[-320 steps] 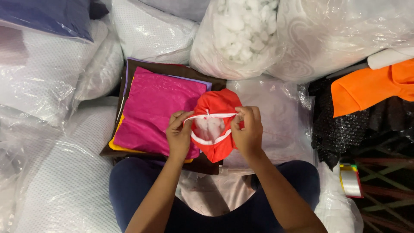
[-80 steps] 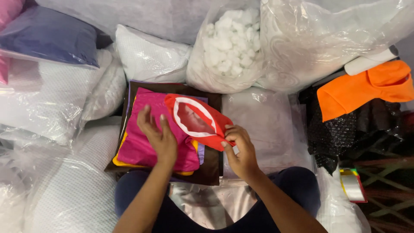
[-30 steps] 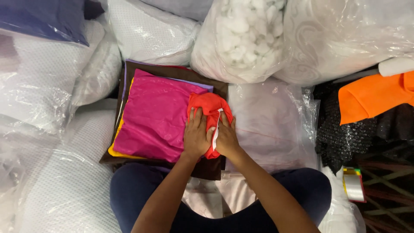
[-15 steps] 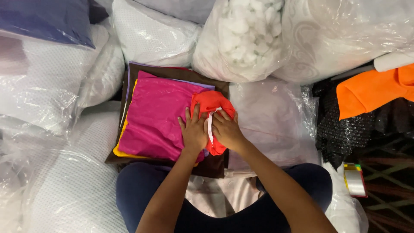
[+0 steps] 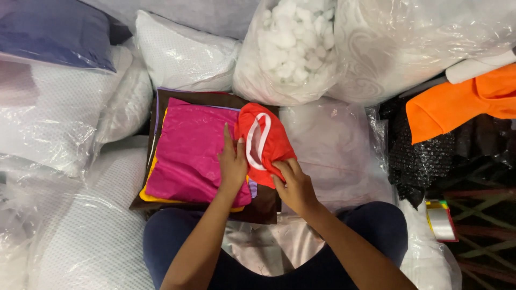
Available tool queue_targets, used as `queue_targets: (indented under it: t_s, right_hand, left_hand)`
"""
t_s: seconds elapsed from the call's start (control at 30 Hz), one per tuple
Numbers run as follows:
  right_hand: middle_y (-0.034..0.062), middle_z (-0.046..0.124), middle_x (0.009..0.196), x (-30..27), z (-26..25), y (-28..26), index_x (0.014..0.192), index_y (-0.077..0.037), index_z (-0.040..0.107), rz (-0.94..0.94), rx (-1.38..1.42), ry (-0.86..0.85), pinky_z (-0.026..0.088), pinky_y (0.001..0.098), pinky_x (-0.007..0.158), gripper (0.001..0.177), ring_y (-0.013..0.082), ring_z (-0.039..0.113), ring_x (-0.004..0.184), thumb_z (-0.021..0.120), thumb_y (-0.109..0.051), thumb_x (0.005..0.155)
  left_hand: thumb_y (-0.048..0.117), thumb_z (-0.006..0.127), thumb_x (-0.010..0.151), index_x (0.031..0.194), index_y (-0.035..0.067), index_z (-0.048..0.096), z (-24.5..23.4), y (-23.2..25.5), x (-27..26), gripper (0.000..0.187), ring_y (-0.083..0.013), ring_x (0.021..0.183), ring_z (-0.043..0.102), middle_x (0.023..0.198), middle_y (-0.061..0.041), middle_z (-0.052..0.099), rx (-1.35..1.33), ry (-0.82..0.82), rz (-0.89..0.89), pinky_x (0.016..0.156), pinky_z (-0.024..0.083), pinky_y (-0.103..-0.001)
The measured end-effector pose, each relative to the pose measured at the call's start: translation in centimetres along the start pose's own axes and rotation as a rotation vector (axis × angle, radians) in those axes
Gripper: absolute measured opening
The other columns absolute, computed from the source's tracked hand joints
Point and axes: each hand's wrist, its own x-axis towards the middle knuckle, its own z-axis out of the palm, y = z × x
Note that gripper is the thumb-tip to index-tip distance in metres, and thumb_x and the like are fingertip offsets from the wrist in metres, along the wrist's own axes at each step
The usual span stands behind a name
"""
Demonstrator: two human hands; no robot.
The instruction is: Stuffing a small red pillowcase with polyester fiberfill material by hand.
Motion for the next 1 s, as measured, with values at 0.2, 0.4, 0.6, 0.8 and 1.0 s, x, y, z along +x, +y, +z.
queue_targets:
  t_s: [0.2,0.4,0.6,0.8,1.0]
  right_hand:
    - [0.0002,0.068,0.096,3.3,-4.6,-0.9,0.109,-0.016,0.075,-0.168,0.135,0.144,0.059,0.0271,0.073,0.023,0.0186,0.072,0.08,0.066,-0.002,0.093]
    - [0.0017,0.071,0.094,4.7,-8.3,-1.6,0.108,-0.015,0.078,-0.179,0.342,0.127,0.058,0.0286,0.071,0.032,0.0193,0.072,0.08,0.061,0.007,0.092]
    - [0.0171,0.068,0.105,5.2,-9.2,-2.1,0.13,-0.001,0.062,0.001,0.378,-0.004,0.056,0.05,0.089,0.061,0.0359,0.069,0.099,0.086,0.002,0.074]
    - [0.0062,0.072,0.083,5.4,-8.2,-0.2,0.1,-0.006,0.075,-0.035,0.227,0.226,0.059,0.0324,0.069,0.013,0.0231,0.071,0.073,0.078,-0.002,0.089]
    - [0.0113,0.074,0.093,5.7,-10.9,-1.4,0.1,-0.003,0.079,-0.153,0.227,0.426,0.059,0.0323,0.068,0.014,0.0248,0.073,0.083,0.071,0.007,0.094]
  left_hand:
    - [-0.009,0.061,0.075,0.16,0.021,0.037,-3.9,2.9,3.9,0.093,-0.0471,0.14,0.038,0.144,-0.022,0.038,0.078,0.039,0.461,0.119,0.026,-0.057]
    - [0.001,0.062,0.079,0.16,0.019,0.036,-5.2,4.9,6.6,0.086,-0.0467,0.148,0.029,0.153,-0.023,0.042,-0.014,-0.404,0.418,0.122,0.016,-0.056]
    - [0.032,0.071,0.093,0.152,0.019,0.048,-4.3,3.8,6.2,0.065,-0.0314,0.091,0.068,0.091,-0.013,0.07,-0.056,-0.364,0.13,0.082,0.054,-0.045]
    - [0.018,0.08,0.089,0.1,0.023,0.081,-2.5,0.3,7.9,0.012,-0.0112,0.072,0.063,0.073,0.001,0.067,-0.153,-0.163,0.175,0.071,0.054,-0.028]
    - [-0.007,0.066,0.091,0.09,0.0,0.064,-8.5,12.3,2.1,0.007,-0.0167,0.078,0.057,0.136,-0.018,0.057,-0.473,-0.069,0.493,0.073,0.048,-0.029]
